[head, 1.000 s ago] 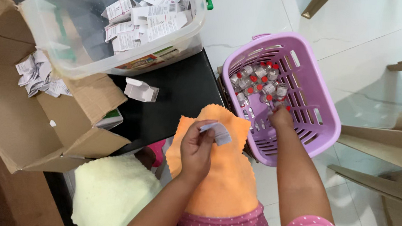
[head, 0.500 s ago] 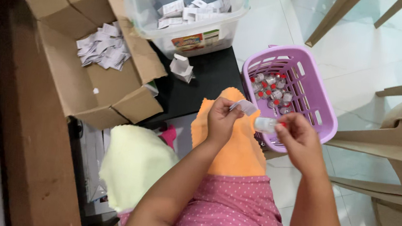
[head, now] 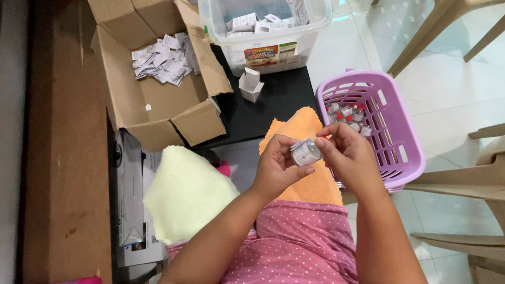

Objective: The person sits on the floor and repeatedly picks small white boxes from a plastic bin, opens them, removes a small vial with a red cap, and places the vial into a purple basket. The empty box is then placed into a cardboard box. The process is repeated for multiple units.

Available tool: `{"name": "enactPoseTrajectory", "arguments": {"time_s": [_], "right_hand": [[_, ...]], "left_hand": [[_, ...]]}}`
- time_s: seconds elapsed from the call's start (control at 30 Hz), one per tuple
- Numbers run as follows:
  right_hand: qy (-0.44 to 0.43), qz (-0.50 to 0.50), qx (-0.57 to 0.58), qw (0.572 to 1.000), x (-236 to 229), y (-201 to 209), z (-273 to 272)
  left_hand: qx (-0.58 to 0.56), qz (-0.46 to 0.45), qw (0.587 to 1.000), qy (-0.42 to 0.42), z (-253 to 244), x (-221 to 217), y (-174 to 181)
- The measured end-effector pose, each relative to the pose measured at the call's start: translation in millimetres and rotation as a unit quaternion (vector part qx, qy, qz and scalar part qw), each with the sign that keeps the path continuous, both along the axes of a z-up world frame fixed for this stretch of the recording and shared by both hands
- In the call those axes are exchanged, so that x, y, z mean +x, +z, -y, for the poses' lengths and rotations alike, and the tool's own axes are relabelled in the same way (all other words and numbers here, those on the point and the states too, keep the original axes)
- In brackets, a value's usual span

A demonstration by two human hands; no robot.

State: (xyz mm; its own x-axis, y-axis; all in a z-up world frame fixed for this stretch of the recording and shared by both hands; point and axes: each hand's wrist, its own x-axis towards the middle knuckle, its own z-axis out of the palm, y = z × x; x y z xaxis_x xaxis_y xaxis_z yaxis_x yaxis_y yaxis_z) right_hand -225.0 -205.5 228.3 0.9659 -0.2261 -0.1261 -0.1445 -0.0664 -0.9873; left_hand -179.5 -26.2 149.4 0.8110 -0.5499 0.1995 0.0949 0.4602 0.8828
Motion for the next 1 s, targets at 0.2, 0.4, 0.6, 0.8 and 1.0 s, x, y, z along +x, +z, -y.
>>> {"name": "enactPoseTrajectory", "arguments": {"time_s": [0.2, 0.4, 0.6, 0.8, 1.0], "right_hand": [[-0.015, 0.069, 0.024, 0.997, 7.0, 2.2, -20.4], [-0.031, 0.037, 0.023, 0.999, 15.3, -2.8, -27.7], [-0.036, 0.148, -0.119, 0.981, 15.7, -20.2, -37.2], [0.043, 0.071, 0.086, 0.993, 27.1, -59.3, -51.5], [-0.023, 0.045, 0.127, 0.991, 45.0, -86.6, -61.1]], "left_hand": [[-0.019, 0.033, 0.997, 0.071, -3.1, -7.5, -0.3], [-0.021, 0.064, 0.993, 0.096, -12.4, -6.0, -7.8], [-0.025, 0.063, 0.985, 0.161, -10.2, -3.4, -17.2], [0.131, 0.194, 0.939, 0.25, -21.9, 13.3, -17.6], [0.234, 0.307, 0.868, 0.313, -28.6, 24.4, -13.3]]}}
